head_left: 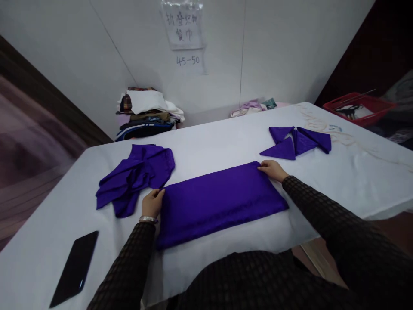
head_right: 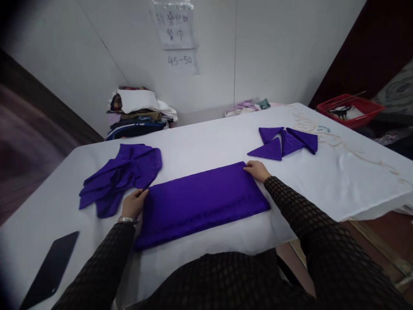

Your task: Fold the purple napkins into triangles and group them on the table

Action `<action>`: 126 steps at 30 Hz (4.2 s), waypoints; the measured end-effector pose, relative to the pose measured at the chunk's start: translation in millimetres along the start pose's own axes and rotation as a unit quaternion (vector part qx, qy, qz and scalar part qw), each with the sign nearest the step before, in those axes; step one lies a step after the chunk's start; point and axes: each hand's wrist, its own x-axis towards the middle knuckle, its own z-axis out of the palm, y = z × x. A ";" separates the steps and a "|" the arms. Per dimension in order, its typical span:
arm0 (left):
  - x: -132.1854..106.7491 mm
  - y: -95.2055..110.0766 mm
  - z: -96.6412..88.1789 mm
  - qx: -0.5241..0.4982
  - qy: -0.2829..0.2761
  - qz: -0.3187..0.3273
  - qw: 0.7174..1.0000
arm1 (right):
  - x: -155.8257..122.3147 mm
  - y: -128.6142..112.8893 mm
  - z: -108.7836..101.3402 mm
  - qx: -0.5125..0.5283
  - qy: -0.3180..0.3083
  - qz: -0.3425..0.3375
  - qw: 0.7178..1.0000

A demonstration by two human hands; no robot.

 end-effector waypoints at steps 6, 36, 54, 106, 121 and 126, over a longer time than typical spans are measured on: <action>3.8 -2.3 0.7 0.011 -0.021 -0.006 1.000 | 3.6 -2.6 1.5 -0.047 0.006 0.012 0.999; 3.4 -5.7 8.1 -0.091 -0.036 -0.014 0.995 | -43.3 -53.5 20.9 -0.050 -0.093 -0.223 0.969; 4.0 -2.9 -1.7 -0.069 -0.038 -0.007 0.997 | -17.6 5.4 -3.1 -0.114 0.052 -0.114 0.986; -48.1 26.6 -30.5 -0.338 -0.248 0.014 0.908 | 2.2 22.3 -7.2 -0.010 0.124 0.051 0.991; 0.2 24.4 26.1 -0.004 -0.086 0.027 0.996 | -7.2 17.1 -10.1 0.222 0.129 0.143 0.956; 3.7 20.2 32.6 0.058 -0.057 0.027 0.996 | -2.4 17.8 -8.3 0.093 0.114 0.082 0.986</action>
